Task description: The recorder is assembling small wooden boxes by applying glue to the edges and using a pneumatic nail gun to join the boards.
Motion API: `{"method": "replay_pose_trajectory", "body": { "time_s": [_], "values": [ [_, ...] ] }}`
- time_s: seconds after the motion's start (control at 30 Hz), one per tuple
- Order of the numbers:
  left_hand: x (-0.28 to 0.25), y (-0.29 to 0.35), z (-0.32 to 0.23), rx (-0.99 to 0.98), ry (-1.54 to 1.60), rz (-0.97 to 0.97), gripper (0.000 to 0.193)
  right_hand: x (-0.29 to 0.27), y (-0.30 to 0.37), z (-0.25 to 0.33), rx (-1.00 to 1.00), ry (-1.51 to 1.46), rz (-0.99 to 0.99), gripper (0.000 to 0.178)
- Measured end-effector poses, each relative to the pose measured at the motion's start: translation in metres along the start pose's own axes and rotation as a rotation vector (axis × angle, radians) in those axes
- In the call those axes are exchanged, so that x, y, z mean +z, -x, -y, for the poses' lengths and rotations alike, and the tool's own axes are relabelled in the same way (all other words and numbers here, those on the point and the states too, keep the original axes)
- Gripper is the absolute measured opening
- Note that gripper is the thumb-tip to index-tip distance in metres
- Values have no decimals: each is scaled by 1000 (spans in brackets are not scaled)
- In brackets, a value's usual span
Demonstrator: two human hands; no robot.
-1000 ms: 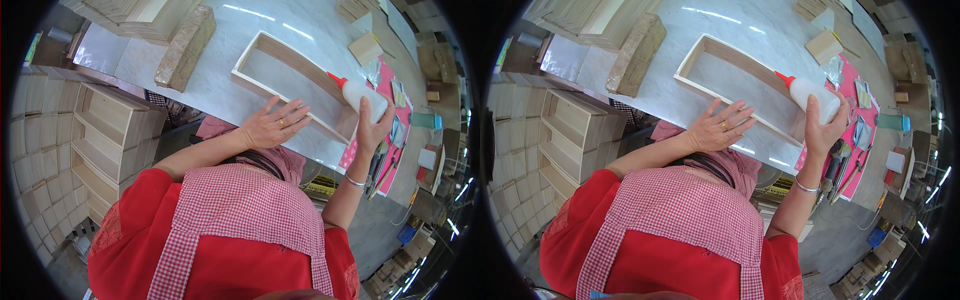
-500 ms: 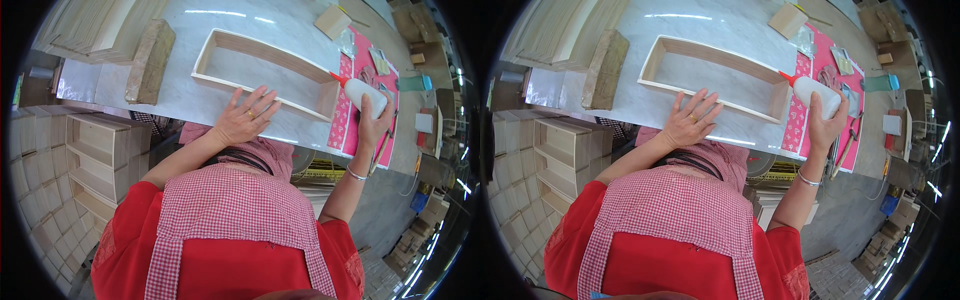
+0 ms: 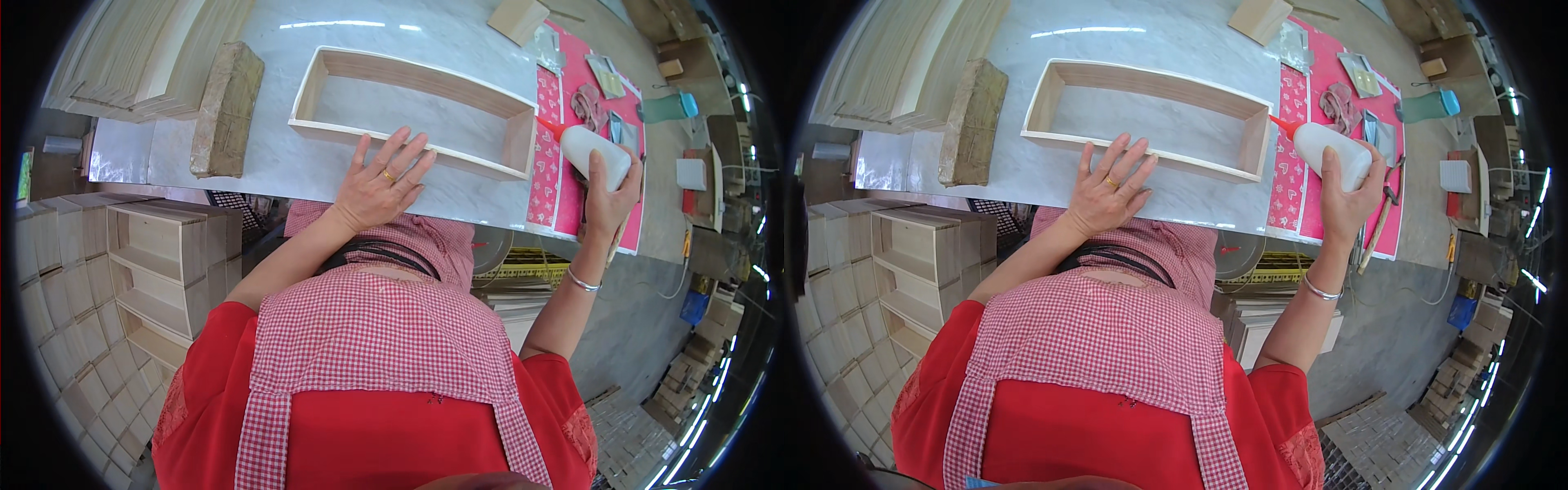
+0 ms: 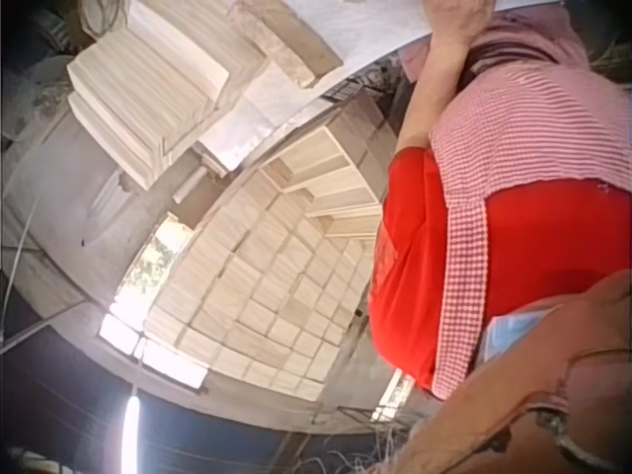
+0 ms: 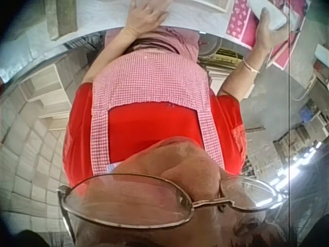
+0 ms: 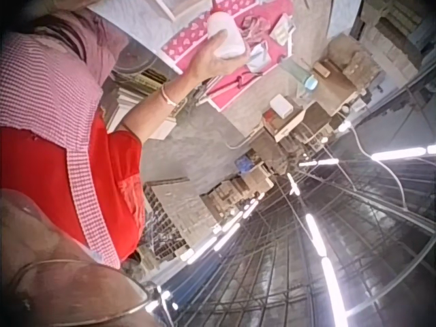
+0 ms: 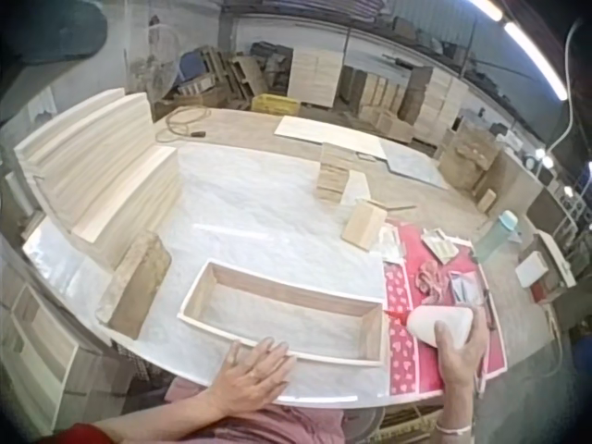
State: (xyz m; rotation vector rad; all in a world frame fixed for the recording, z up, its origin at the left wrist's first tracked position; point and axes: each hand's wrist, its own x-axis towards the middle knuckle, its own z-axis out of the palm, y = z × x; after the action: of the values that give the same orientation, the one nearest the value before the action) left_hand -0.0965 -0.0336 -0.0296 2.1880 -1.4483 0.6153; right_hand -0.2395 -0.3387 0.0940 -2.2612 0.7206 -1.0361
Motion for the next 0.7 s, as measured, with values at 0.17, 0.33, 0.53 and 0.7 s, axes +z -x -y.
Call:
{"method": "replay_pose_trajectory", "body": {
  "time_s": [0.17,0.33,0.53,0.7],
  "values": [
    [0,-1,-1,-7,4,1,62,-12,18,4,-24,-13,23,36],
    [1,-1,-1,-13,14,5,62,-28,36,9,-55,66,38,41],
    [-1,-1,1,-12,20,3,63,-42,55,24,90,-36,79,41],
    [-3,4,-1,-32,79,-22,64,-16,57,39,285,-399,72,44]
  ]
}}
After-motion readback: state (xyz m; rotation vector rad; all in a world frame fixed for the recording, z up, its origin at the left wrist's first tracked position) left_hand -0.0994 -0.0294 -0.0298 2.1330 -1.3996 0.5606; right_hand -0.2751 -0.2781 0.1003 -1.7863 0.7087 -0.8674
